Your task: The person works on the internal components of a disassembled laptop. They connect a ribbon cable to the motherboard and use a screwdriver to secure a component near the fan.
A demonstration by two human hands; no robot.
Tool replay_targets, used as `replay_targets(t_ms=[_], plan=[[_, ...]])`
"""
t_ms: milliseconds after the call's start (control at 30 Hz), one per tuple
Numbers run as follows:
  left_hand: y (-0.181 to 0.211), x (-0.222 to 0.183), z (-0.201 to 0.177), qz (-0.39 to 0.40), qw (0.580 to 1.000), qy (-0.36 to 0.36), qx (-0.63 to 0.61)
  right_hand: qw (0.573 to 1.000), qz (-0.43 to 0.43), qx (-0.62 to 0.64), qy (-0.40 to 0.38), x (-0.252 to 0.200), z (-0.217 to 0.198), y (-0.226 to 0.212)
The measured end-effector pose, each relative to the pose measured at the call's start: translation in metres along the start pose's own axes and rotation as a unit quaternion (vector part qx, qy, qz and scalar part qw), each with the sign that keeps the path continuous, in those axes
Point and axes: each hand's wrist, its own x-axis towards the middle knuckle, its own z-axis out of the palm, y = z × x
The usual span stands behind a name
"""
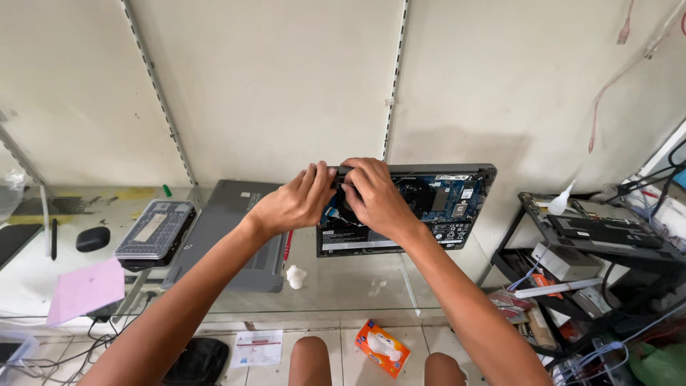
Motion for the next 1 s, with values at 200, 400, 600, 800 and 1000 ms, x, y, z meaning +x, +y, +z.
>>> replay_targets(t_ms=[200,400,600,800,1000], plan=[[-0.004,-0.001,0.002,-0.002,0.999,0.028,-0.018,1.000,0.002,0.002,-0.002,0.002,0.001,-0.002],[-0.002,-0.003,0.004,-0.013,0.999,0.041,-0.024,1.000,-0.001,0.002,-0.001,0.000,0.001,-0.003],[0.001,-0.007,0.009,-0.021,0.998,0.048,-0.025,1.000,-0.003,-0.005,-0.001,0.002,0.002,-0.004],[0.002,-0.008,0.011,-0.023,0.998,0.053,-0.024,1.000,-0.003,-0.009,0.005,0.001,0.006,-0.002],[0.004,-0.011,0.012,-0.042,0.998,0.032,-0.043,1.000,0.000,-0.002,-0.001,0.004,0.002,-0.001]])
